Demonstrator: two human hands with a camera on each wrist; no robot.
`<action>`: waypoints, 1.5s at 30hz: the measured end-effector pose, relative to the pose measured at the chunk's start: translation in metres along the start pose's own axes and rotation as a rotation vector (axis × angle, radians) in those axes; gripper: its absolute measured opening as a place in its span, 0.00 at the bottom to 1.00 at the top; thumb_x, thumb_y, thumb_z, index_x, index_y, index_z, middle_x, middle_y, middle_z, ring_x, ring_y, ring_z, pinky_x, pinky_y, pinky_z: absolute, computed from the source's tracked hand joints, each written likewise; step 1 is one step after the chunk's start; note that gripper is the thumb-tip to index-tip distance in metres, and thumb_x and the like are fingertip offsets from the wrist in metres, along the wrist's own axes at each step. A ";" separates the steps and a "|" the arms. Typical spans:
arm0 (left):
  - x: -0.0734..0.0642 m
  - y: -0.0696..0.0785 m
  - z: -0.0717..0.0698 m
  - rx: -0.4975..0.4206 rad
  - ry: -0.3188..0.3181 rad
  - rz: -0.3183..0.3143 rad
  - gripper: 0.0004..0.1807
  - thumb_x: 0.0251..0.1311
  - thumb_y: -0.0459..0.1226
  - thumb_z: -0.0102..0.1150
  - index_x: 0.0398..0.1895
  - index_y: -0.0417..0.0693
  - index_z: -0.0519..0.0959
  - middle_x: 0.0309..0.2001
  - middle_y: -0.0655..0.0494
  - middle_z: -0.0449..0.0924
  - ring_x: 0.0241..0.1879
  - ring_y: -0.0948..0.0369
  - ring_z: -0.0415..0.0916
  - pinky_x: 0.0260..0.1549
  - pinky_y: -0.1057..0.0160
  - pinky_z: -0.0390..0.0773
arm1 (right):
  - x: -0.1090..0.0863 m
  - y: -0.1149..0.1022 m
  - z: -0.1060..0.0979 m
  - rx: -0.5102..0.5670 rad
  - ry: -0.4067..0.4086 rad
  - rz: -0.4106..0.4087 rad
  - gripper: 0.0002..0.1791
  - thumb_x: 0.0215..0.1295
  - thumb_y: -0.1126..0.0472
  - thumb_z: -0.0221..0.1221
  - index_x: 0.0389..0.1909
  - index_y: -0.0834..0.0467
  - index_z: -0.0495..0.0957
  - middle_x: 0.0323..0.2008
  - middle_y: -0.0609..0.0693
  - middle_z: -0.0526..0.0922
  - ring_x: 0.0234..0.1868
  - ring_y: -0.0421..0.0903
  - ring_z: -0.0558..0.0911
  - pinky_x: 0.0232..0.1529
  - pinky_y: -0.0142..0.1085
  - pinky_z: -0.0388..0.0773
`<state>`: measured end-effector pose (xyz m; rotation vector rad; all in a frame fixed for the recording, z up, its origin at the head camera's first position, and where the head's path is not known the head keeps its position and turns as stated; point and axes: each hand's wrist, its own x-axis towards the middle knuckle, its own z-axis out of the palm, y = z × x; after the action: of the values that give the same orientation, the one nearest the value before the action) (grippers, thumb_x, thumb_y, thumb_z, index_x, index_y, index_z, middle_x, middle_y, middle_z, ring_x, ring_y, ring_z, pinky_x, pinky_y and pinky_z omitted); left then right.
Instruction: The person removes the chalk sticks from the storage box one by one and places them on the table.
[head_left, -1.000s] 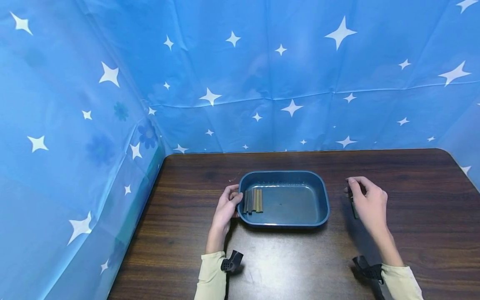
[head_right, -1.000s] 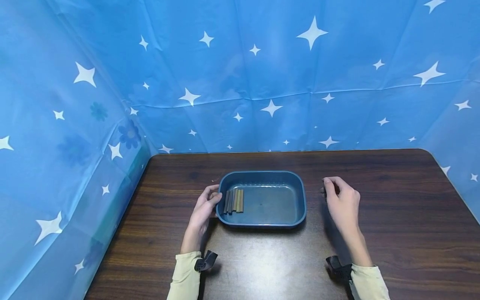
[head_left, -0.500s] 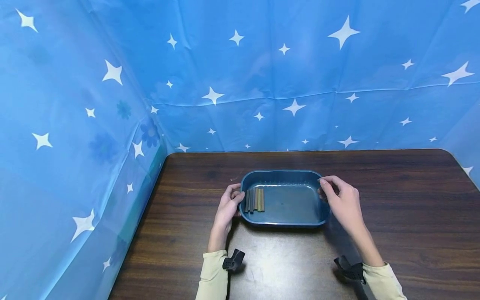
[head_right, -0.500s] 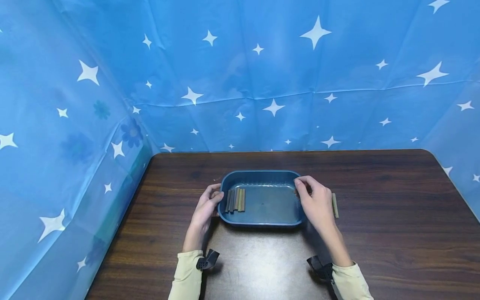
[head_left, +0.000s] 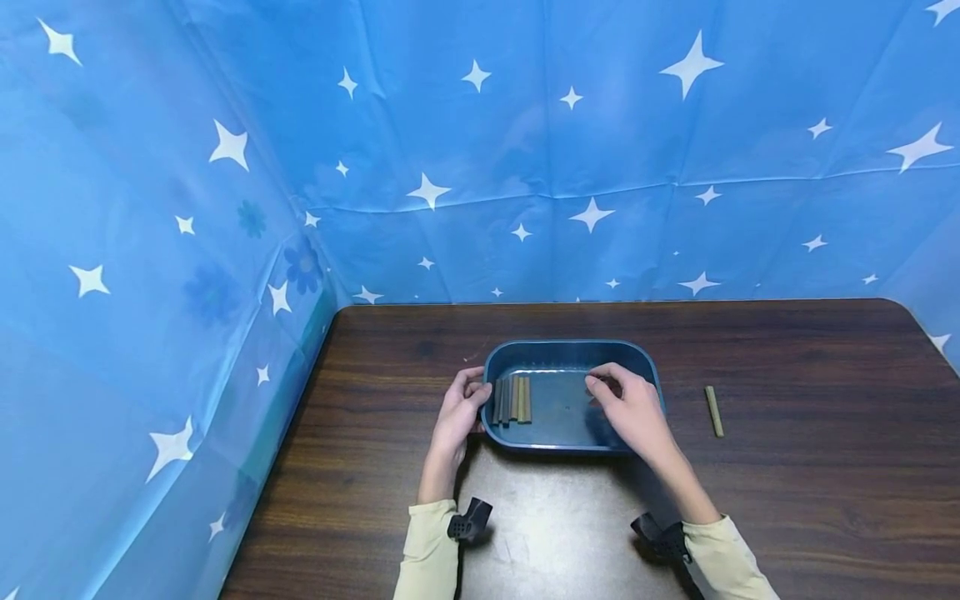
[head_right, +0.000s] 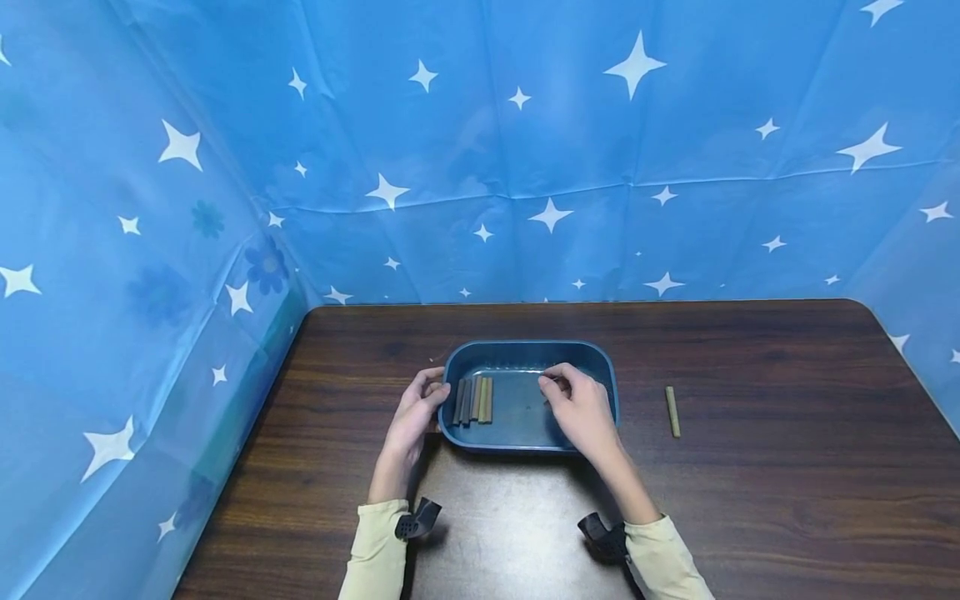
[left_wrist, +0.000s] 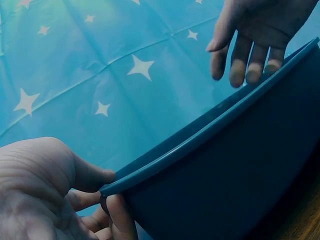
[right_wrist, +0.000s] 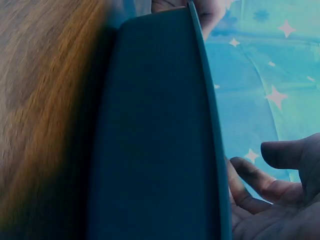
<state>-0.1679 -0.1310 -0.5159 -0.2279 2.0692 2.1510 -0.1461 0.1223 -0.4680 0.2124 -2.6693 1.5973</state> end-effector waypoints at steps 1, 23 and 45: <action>0.000 0.000 0.000 0.002 0.003 0.000 0.21 0.67 0.35 0.51 0.62 0.39 0.66 0.43 0.40 0.73 0.25 0.60 0.69 0.13 0.69 0.68 | 0.000 0.000 0.004 -0.004 -0.011 -0.001 0.12 0.72 0.58 0.52 0.47 0.61 0.78 0.35 0.56 0.82 0.34 0.52 0.83 0.31 0.38 0.76; -0.001 -0.001 -0.001 -0.005 -0.016 0.000 0.21 0.67 0.34 0.51 0.62 0.39 0.65 0.44 0.39 0.72 0.27 0.59 0.69 0.14 0.69 0.67 | 0.025 -0.005 0.069 -0.075 -0.165 0.134 0.21 0.67 0.59 0.57 0.57 0.66 0.71 0.43 0.56 0.81 0.43 0.50 0.80 0.36 0.43 0.78; -0.014 0.026 0.002 -0.041 -0.048 -0.019 0.22 0.67 0.31 0.49 0.63 0.33 0.63 0.41 0.40 0.72 0.25 0.58 0.68 0.15 0.70 0.69 | 0.051 -0.005 0.093 -0.194 -0.253 0.141 0.35 0.59 0.62 0.64 0.64 0.70 0.61 0.50 0.65 0.75 0.51 0.58 0.75 0.48 0.51 0.75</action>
<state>-0.1594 -0.1304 -0.4876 -0.1980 1.9906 2.1679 -0.1909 0.0327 -0.5031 0.2409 -3.0740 1.4158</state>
